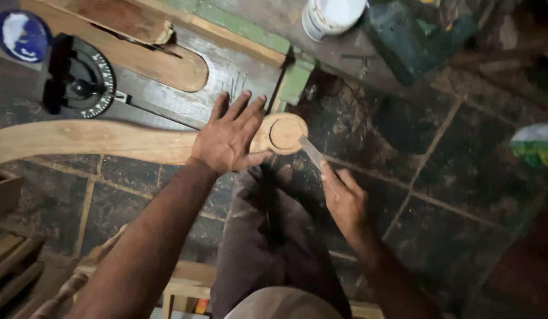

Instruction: The person uses a jointer machine to smooth a piece of wood and then uses a hand scraper to shape the edges of a curved wooden armrest.

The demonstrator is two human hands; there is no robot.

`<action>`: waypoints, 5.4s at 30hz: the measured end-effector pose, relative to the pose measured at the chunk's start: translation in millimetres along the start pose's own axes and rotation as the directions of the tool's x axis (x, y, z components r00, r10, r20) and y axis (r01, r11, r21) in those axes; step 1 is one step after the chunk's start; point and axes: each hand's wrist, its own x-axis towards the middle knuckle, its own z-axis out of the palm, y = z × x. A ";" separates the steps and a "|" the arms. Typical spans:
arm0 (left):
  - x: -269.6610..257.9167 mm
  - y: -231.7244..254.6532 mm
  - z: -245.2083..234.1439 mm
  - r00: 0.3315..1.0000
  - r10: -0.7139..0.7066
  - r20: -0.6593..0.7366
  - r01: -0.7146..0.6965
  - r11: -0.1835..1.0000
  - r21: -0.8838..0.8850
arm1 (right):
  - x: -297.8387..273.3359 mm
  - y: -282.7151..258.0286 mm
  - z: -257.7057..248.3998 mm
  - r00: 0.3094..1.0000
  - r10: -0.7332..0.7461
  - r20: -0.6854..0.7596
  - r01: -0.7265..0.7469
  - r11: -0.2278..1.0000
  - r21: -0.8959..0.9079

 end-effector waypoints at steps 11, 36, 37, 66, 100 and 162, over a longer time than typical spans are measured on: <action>0.7 -1.3 -0.4 1.000 0.009 -0.001 -0.009 1.000 0.005 | 0.7 2.9 25.4 1.000 -0.005 -0.023 0.006 0.998 0.061; 3.1 -2.0 5.9 0.996 -0.014 0.085 0.016 1.000 -0.019 | 9.7 -17.3 13.8 0.995 0.094 -0.040 -0.096 0.994 -0.050; 2.2 -2.5 5.0 0.997 -0.016 0.080 0.018 1.000 -0.026 | 3.8 -22.1 10.9 0.995 0.089 -0.051 -0.095 0.987 -0.133; 3.9 -2.8 4.1 0.998 -0.008 0.058 0.010 1.000 -0.025 | -5.4 2.4 50.6 0.975 0.187 -0.120 -0.154 0.959 0.238; 3.8 -1.8 5.7 0.999 0.007 0.051 -0.009 0.999 0.037 | -15.3 13.6 81.9 0.952 0.156 -0.263 -0.055 0.934 0.353; 2.9 -0.8 6.2 0.996 -0.004 0.088 0.001 0.999 0.033 | 3.8 9.8 48.7 0.973 0.225 -0.056 -0.188 0.908 0.373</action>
